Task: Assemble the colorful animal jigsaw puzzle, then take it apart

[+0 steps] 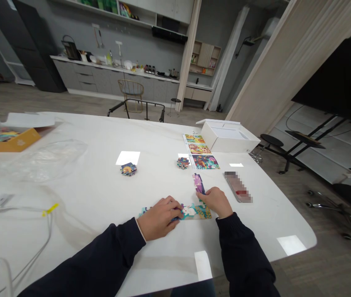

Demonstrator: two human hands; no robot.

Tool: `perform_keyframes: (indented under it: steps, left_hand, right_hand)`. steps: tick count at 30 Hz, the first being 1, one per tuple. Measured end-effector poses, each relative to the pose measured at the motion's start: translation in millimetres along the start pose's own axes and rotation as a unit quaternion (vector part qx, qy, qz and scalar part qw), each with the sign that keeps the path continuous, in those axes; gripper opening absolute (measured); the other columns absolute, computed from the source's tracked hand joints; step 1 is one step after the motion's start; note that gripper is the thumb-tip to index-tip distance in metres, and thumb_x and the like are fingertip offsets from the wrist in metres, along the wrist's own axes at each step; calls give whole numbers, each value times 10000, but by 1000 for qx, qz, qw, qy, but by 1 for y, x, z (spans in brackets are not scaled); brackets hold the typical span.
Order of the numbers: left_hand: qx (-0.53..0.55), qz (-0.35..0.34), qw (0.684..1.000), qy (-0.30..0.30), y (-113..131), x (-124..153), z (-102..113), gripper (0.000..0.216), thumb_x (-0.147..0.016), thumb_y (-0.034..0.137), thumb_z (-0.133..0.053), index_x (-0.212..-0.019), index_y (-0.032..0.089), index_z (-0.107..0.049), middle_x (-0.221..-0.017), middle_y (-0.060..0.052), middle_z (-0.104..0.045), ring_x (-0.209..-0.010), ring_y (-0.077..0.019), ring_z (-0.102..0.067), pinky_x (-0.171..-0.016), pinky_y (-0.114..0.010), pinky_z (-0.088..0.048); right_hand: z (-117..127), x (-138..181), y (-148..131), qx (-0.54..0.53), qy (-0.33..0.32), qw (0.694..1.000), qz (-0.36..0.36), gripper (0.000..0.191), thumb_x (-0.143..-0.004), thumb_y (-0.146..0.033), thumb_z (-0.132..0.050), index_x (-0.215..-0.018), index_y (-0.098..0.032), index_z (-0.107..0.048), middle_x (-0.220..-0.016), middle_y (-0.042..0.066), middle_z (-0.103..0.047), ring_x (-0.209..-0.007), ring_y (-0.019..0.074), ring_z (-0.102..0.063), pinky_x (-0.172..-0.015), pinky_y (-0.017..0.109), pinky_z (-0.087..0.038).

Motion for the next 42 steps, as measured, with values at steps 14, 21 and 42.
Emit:
perform_keyframes:
  steps: [14, 21, 42]
  left_hand:
    - [6, 1, 1000, 0, 0, 0, 0, 167, -946, 183, -630, -1101, 231, -671, -1207, -56, -671, -1158, -254, -545, -967, -405, -469]
    - [4, -3, 1000, 3, 0, 0, 1, 170, -950, 188, -623, -1103, 235, -678, -1203, -66, -676, -1153, -258, -551, -966, -400, -477]
    - [12, 4, 1000, -5, 2, -2, 3, 183, -953, 185, -613, -1114, 234, -683, -1207, -70, -673, -1162, -254, -545, -981, -405, -486]
  right_hand:
    - [-9, 9, 4, 23, 34, 999, 26, 401, -784, -568, -704, -596, -235, -584, -727, 118, -726, -793, 292, -705, -605, 314, -375]
    - [-12, 6, 22, -24, 63, 997, 44, 377, -765, -558, -782, -784, -216, -626, -827, 104, -752, -842, 281, -709, -660, 303, -435]
    - [-7, 10, 33, -87, 29, 994, 53, 210, -759, -332, -782, -678, -221, -624, -688, 33, -701, -700, 211, -663, -643, 294, -434]
Point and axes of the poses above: each hand's wrist, its own x-axis away from the middle knuckle, its own z-axis out of the back of the hand, y = z × x, the point moved 1 cm from there along -x, towards the middle knuckle
